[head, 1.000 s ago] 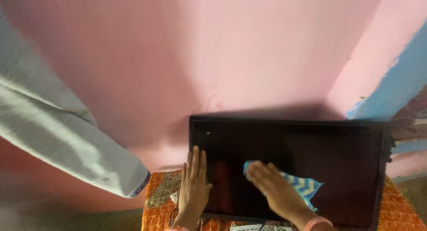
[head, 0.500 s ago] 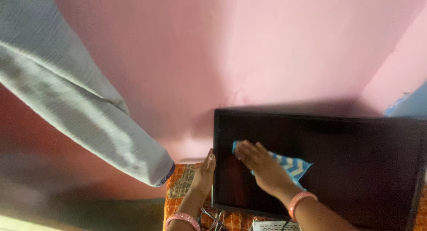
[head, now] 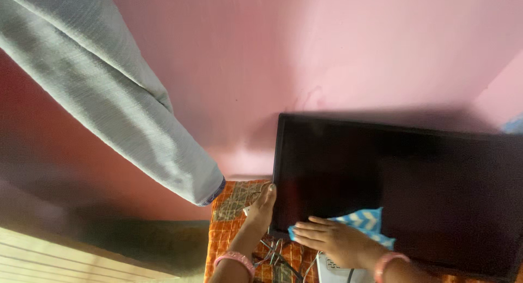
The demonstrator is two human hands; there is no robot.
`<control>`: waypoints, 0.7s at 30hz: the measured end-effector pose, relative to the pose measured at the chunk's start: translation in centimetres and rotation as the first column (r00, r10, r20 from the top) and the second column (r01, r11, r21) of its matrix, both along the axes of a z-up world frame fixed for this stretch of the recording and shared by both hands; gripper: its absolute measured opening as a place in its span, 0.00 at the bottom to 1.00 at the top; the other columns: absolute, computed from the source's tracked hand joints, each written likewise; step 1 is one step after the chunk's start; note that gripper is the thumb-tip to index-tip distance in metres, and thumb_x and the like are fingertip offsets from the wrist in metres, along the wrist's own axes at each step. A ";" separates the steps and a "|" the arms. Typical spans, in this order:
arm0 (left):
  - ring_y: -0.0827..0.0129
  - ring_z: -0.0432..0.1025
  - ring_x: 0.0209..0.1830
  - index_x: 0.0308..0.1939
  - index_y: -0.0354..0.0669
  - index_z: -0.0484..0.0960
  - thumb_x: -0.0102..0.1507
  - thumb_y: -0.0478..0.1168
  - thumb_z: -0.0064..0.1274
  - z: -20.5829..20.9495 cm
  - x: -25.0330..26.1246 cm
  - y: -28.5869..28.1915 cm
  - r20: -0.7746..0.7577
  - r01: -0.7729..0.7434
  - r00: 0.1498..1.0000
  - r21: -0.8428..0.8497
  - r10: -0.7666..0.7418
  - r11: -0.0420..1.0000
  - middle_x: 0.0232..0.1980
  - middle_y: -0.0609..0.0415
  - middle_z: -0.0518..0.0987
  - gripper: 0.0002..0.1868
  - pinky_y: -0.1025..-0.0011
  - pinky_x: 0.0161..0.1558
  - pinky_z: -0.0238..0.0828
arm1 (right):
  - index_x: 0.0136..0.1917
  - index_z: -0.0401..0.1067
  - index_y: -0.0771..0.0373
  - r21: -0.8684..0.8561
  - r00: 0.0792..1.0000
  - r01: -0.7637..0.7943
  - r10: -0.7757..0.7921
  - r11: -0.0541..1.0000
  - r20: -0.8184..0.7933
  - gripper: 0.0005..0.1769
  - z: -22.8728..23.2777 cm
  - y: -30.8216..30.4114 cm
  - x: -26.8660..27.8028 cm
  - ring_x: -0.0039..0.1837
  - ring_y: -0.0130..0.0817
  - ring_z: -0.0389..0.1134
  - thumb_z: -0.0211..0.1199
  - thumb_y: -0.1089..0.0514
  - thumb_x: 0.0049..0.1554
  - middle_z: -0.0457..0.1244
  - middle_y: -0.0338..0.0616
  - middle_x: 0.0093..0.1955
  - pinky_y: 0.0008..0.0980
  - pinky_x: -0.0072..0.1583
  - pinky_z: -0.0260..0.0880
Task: The person wipes the screen and frame of a television with a cloth.
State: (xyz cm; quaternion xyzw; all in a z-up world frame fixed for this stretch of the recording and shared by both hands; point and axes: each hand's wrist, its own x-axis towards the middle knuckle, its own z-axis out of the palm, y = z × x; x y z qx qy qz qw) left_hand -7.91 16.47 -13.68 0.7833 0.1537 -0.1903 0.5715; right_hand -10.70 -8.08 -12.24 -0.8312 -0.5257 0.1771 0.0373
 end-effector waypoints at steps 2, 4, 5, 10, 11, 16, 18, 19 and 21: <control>0.54 0.48 0.83 0.81 0.61 0.51 0.65 0.73 0.26 -0.6 -0.5 0.6 0.012 0.013 1.000 -0.070 -0.012 0.997 0.82 0.49 0.55 0.44 0.57 0.79 0.45 | 0.80 0.51 0.51 -0.083 0.990 0.034 -0.045 0.996 -0.136 0.30 -0.2 -3.3 -0.2 0.85 0.32 0.36 0.48 0.62 0.66 0.41 0.37 0.85 0.46 0.80 0.30; 0.56 0.47 0.83 0.81 0.61 0.51 0.64 0.73 0.27 -0.5 -0.8 1.1 -0.009 0.022 1.000 -0.092 -0.023 0.996 0.82 0.51 0.55 0.44 0.57 0.79 0.45 | 0.79 0.53 0.51 -0.008 0.986 -0.003 0.002 1.000 -0.167 0.29 -0.5 -5.3 0.0 0.84 0.33 0.38 0.52 0.54 0.67 0.43 0.39 0.84 0.47 0.79 0.31; 0.57 0.47 0.83 0.81 0.62 0.52 0.64 0.72 0.27 -0.4 -1.1 0.9 -0.039 0.025 0.999 -0.083 -0.028 0.996 0.82 0.52 0.55 0.44 0.57 0.78 0.45 | 0.79 0.55 0.53 0.105 0.989 -0.056 0.069 0.993 -0.129 0.30 -0.8 -5.5 -0.2 0.84 0.34 0.40 0.55 0.51 0.66 0.46 0.40 0.84 0.47 0.79 0.34; 0.58 0.47 0.83 0.80 0.58 0.49 0.67 0.70 0.23 0.0 -1.5 0.7 -0.042 0.064 0.997 -0.112 -0.069 0.992 0.83 0.53 0.55 0.42 0.59 0.79 0.44 | 0.80 0.53 0.53 -0.004 0.983 -0.043 0.041 0.999 -0.181 0.32 -1.2 0.2 0.2 0.84 0.30 0.39 0.45 0.66 0.64 0.44 0.37 0.85 0.45 0.80 0.32; 0.59 0.47 0.84 0.80 0.56 0.50 0.67 0.70 0.25 -0.1 -1.6 0.7 0.001 0.053 0.999 -0.162 -0.054 0.985 0.83 0.52 0.55 0.42 0.59 0.79 0.44 | 0.79 0.53 0.53 0.005 0.986 -0.042 0.042 0.999 -0.160 0.33 -0.9 1.7 0.3 0.84 0.30 0.39 0.45 0.68 0.62 0.44 0.36 0.85 0.44 0.80 0.32; 0.56 0.50 0.82 0.81 0.58 0.50 0.66 0.68 0.28 -0.3 -1.6 0.4 -0.055 0.012 0.998 -0.161 -0.021 0.987 0.81 0.49 0.57 0.42 0.58 0.78 0.47 | 0.77 0.53 0.51 -0.038 0.978 0.058 -0.064 0.998 -0.197 0.31 -0.5 6.5 0.2 0.84 0.34 0.34 0.45 0.67 0.63 0.43 0.33 0.84 0.43 0.80 0.31; 0.57 0.47 0.83 0.81 0.59 0.48 0.66 0.68 0.25 -0.6 -1.8 0.5 -0.125 0.013 0.992 -0.096 -0.025 0.995 0.82 0.52 0.55 0.42 0.57 0.78 0.43 | 0.78 0.54 0.53 0.042 0.984 0.021 -0.013 0.999 -0.176 0.30 -1.0 5.5 0.2 0.84 0.35 0.37 0.46 0.66 0.64 0.43 0.36 0.83 0.44 0.80 0.32; 0.56 0.47 0.83 0.80 0.55 0.50 0.67 0.69 0.25 -0.9 -1.7 0.7 -0.074 0.016 0.997 -0.116 -0.025 0.993 0.82 0.50 0.55 0.42 0.58 0.78 0.43 | 0.78 0.54 0.53 -0.003 0.984 0.007 -0.007 1.000 -0.179 0.31 -1.2 4.2 0.3 0.84 0.34 0.37 0.48 0.65 0.63 0.43 0.37 0.84 0.44 0.80 0.33; 0.56 0.48 0.83 0.79 0.47 0.53 0.69 0.71 0.24 -1.8 -1.5 0.8 0.032 0.028 0.999 -0.158 -0.023 0.987 0.82 0.46 0.56 0.44 0.59 0.79 0.43 | 0.79 0.53 0.53 -0.094 0.983 -0.018 0.001 0.995 -0.183 0.32 -1.5 0.0 0.4 0.85 0.32 0.38 0.50 0.63 0.62 0.42 0.37 0.84 0.43 0.81 0.34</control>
